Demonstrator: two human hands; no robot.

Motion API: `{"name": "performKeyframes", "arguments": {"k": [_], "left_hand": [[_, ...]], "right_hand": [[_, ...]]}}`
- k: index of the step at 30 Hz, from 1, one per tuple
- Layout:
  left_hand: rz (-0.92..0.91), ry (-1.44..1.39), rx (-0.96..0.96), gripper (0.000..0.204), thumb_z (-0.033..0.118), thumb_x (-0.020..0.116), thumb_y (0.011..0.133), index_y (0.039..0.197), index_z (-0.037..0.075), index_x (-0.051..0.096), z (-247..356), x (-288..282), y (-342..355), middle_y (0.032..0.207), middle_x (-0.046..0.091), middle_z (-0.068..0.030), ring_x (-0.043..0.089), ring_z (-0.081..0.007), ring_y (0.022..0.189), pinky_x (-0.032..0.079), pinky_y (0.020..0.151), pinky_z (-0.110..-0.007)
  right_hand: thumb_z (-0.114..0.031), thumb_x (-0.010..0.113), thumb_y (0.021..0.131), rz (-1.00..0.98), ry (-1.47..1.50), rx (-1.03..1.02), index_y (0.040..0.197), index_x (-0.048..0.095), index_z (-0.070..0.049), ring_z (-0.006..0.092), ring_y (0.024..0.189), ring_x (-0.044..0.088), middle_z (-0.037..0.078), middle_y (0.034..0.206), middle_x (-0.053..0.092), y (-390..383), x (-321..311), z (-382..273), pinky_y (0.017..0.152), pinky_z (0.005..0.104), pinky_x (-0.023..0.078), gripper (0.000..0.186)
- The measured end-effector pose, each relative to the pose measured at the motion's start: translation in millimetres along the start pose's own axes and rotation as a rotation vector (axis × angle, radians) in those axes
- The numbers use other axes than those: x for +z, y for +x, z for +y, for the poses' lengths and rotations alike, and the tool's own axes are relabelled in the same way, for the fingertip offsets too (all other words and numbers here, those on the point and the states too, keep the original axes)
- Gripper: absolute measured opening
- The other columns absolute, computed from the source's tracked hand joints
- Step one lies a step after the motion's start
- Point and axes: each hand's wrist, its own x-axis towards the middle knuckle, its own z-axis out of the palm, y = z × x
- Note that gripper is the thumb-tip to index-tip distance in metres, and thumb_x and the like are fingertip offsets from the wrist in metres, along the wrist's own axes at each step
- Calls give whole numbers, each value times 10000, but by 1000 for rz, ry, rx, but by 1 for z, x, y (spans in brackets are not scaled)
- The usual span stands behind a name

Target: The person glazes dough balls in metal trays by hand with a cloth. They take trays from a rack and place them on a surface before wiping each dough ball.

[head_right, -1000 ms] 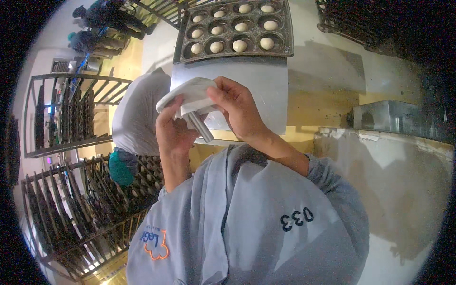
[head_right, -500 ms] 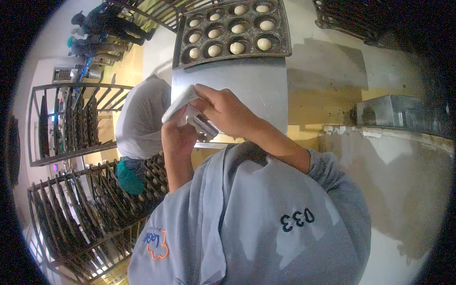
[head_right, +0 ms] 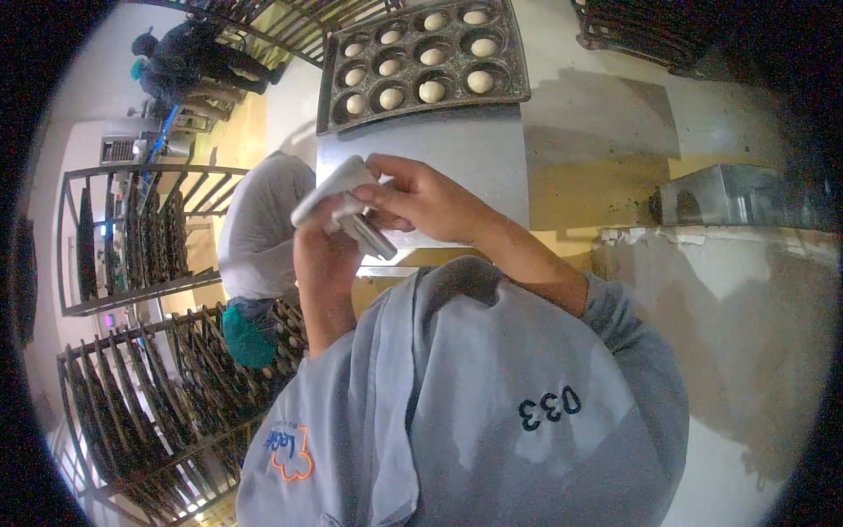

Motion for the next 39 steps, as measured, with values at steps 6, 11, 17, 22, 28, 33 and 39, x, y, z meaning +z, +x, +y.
{"name": "performKeyframes", "arguments": {"k": [6,11,17,22,28,33,39], "left_hand": [[14,-364,-5,325,343,365,981,1029,98,573,-11,2,24,839,539,-16,546,-165,851,462,812,-324],[145,-395,-26,388,371,322,991,1115,81,547,-26,3,31,940,558,-21,536,-175,920,434,878,-350],[87,-258,-33,426,417,280,991,1236,113,452,-27,-2,28,1207,488,-54,426,-191,1110,333,991,-397],[46,-142,135,435,406,328,986,1298,112,397,-34,-12,29,1289,451,-13,398,-160,1150,347,970,-368],[320,52,308,428,357,483,947,1308,141,403,-30,-25,38,1298,445,18,402,-125,1169,236,994,-360],[392,46,156,525,405,545,906,1303,95,398,-22,-33,39,1226,484,-41,399,-175,1169,253,1008,-374],[434,253,260,512,404,545,911,1249,30,457,-26,-24,32,1202,525,-59,483,-158,1073,340,921,-326]], "right_hand": [[-11,560,870,228,588,-192,1309,373,-86,167,978,580,109,1025,601,6,18,8,866,280,458,483],[-28,534,889,487,244,-209,1278,392,-76,157,960,570,100,1016,583,9,22,22,867,280,457,417],[-147,518,917,628,343,-148,1170,445,-36,133,897,541,90,1004,566,-11,28,42,810,272,447,286],[-321,563,898,537,-417,-103,985,570,-34,145,716,545,42,848,586,-14,43,29,670,271,446,300],[-268,434,969,168,495,94,738,522,-73,52,497,331,-56,548,370,-6,17,15,490,217,286,315],[-291,436,964,213,1031,141,769,495,-85,57,468,285,-57,542,301,-4,2,3,484,207,262,289],[-231,554,901,580,-525,-318,1079,620,-62,66,675,480,-2,776,547,-8,-19,-16,587,213,389,255]]}}
